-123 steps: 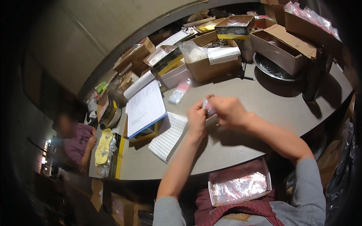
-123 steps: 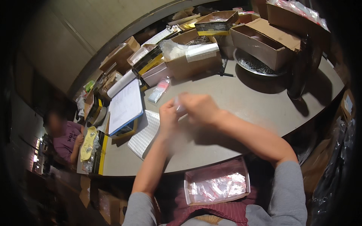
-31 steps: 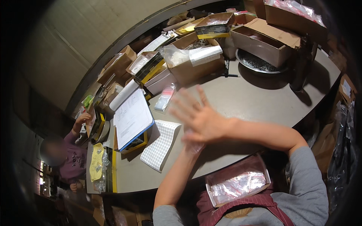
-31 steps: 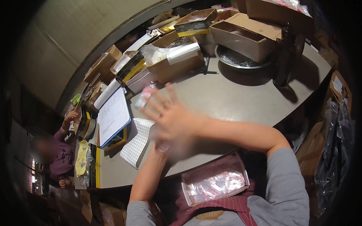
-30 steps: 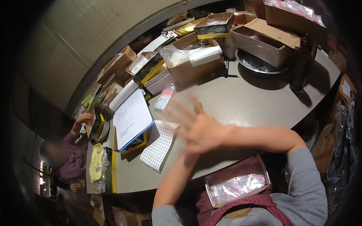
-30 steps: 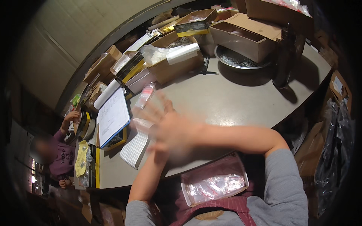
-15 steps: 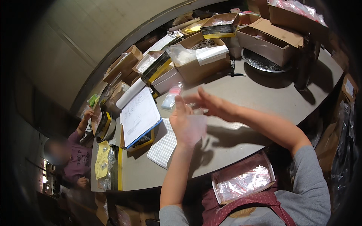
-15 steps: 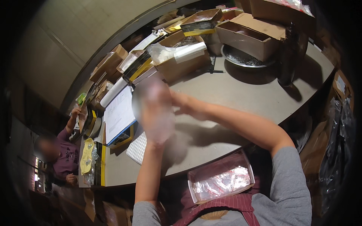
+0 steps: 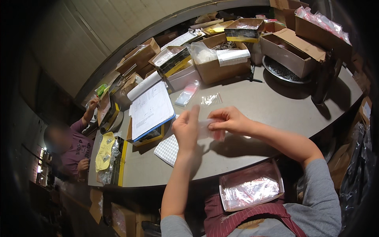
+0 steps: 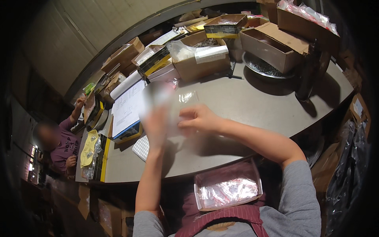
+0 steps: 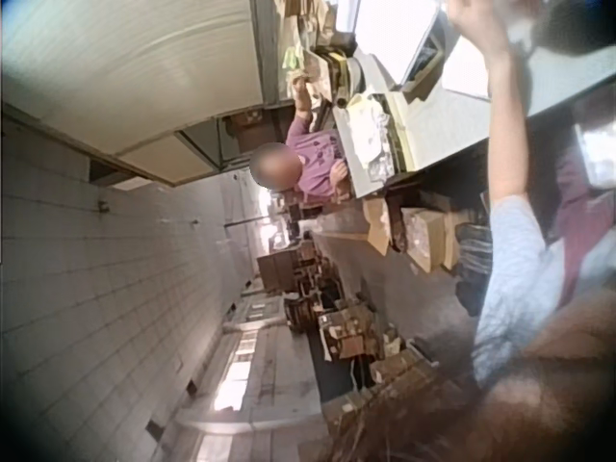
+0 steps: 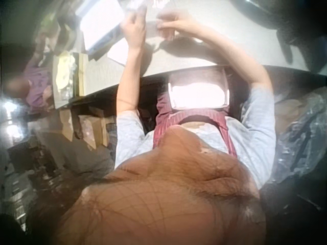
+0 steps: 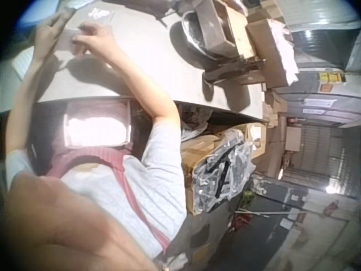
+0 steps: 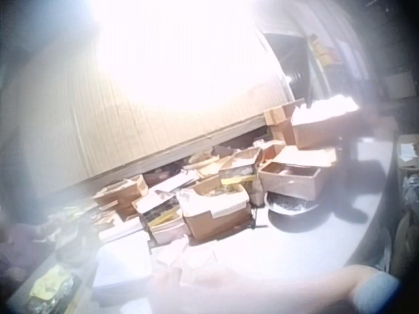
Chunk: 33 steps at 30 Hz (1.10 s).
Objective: The person places small items into clear plastic bags and seals them. They then affix small round stickers to the bags and place the finished packages into a cardboard box.
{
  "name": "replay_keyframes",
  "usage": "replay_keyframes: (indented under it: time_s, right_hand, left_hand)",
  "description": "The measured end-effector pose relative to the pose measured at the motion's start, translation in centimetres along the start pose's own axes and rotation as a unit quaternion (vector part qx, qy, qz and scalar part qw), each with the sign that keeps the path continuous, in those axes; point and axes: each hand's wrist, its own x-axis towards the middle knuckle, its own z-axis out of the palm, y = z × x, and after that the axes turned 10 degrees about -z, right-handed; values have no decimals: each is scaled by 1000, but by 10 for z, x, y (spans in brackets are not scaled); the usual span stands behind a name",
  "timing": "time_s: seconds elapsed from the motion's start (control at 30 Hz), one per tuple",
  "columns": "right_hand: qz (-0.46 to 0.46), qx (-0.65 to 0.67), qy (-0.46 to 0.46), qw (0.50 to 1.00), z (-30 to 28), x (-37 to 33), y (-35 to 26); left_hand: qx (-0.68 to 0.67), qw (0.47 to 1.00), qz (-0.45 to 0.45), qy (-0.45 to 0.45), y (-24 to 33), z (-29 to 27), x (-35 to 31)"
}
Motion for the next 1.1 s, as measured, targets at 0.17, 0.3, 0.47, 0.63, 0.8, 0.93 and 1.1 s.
replay_keyframes:
  time_s: [0.17, 0.3, 0.47, 0.63, 0.8, 0.93, 1.1]
  right_hand:
    - [-127, -301, 82, 942, -45, 10, 13]
    - [-368, -522, -112, 761, -52, 23, 21]
    - [-210, -558, -104, 796, -73, -3, 35]
    - [-218, -533, -183, 797, -35, -30, 26]
    - [-151, -516, -177, 824, -33, -47, 4]
    - [-169, -549, -115, 810, -40, -56, -2]
    - [-229, -513, -115, 819, -1, -51, -15]
  left_hand:
    - [135, 987, -80, -44, -1, -52, 9]
    - [357, 922, -49, -141, -30, -83, 1]
    - [463, 865, 24, -189, -49, -124, -54]
    - [517, 836, -17, -182, -15, -134, -98]
    - [532, 804, -102, -246, 35, -147, -75]
    - [444, 858, -92, -242, 1, -152, -44]
    - [341, 892, -155, -251, -29, -147, -19]
